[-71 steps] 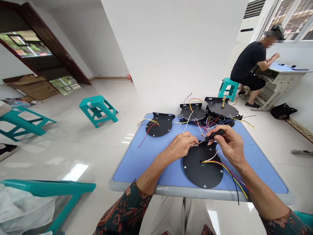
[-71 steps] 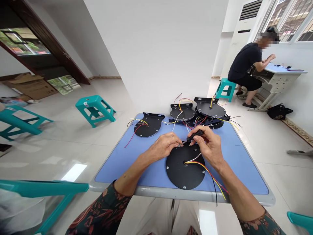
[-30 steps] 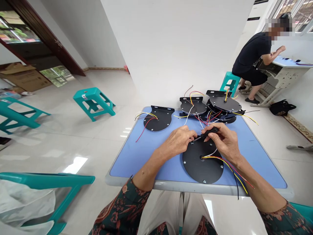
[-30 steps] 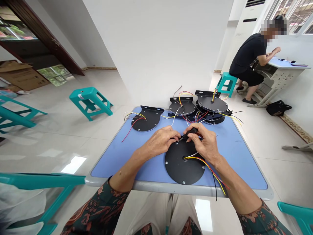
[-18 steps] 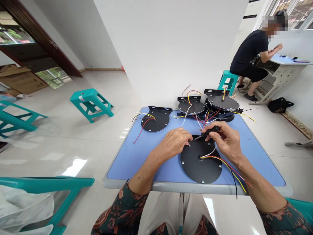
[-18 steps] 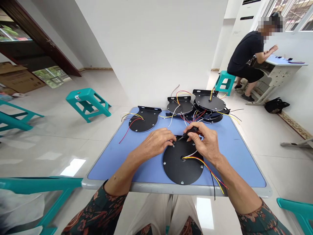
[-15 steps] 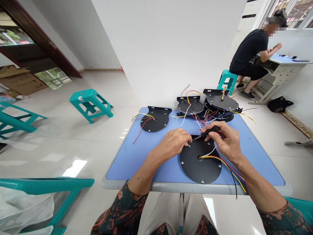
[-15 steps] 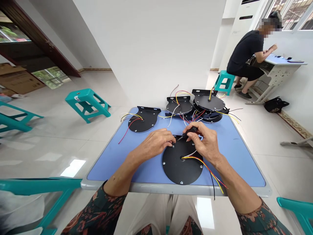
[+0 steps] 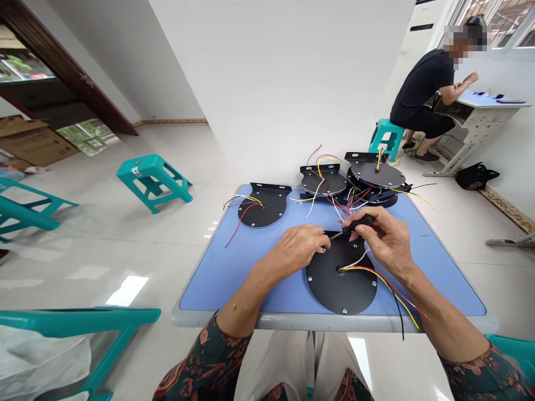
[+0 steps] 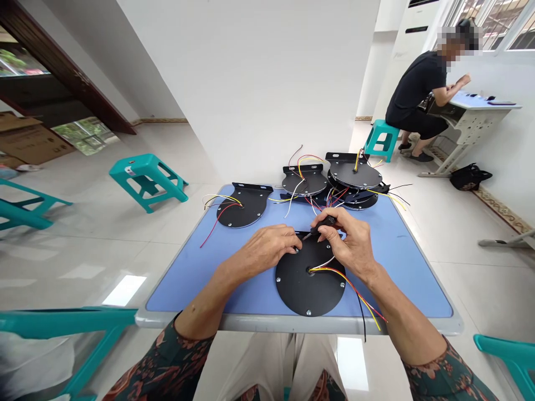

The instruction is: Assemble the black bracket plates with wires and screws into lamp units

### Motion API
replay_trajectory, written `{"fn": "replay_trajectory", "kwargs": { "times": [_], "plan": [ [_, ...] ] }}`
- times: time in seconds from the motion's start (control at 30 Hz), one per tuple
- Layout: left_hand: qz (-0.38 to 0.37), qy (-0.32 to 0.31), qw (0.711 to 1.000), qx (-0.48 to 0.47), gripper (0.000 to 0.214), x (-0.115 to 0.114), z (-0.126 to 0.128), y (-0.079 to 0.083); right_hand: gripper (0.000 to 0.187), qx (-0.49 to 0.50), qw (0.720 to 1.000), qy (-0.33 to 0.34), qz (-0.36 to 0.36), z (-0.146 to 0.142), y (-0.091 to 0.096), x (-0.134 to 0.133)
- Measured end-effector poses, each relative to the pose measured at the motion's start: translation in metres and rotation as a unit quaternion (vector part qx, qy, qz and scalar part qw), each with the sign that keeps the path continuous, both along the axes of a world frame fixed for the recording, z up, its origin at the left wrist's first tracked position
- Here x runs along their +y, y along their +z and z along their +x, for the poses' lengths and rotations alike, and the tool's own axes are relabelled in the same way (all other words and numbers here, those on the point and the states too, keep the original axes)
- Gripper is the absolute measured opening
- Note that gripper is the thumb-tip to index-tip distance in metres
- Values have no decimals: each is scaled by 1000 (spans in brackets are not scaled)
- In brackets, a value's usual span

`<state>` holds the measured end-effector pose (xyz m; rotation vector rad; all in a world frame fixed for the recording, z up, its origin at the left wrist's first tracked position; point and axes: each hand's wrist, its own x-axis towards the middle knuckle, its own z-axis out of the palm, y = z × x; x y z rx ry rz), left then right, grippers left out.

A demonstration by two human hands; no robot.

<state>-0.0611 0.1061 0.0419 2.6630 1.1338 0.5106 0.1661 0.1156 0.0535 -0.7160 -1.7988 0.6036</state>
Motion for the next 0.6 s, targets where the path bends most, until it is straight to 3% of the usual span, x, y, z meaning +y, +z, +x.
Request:
{"fn": "replay_trajectory", "kwargs": {
  "times": [0.17, 0.3, 0.47, 0.6],
  "plan": [
    [4, 12, 1000, -8, 24, -1, 4, -3, 11, 7, 1000, 1, -12, 1, 0, 0],
    [-27, 61, 992, -111, 19, 0, 7, -3, 11, 57, 998, 2, -29, 3, 1, 0],
    [-133, 114, 933, -315, 11, 2, 10, 0, 11, 171, 984, -3, -39, 6, 2, 1],
    [-199, 106, 889, -400, 5, 0, 12, 3, 13, 191, 980, -1, -51, 7, 1, 2]
  ]
}}
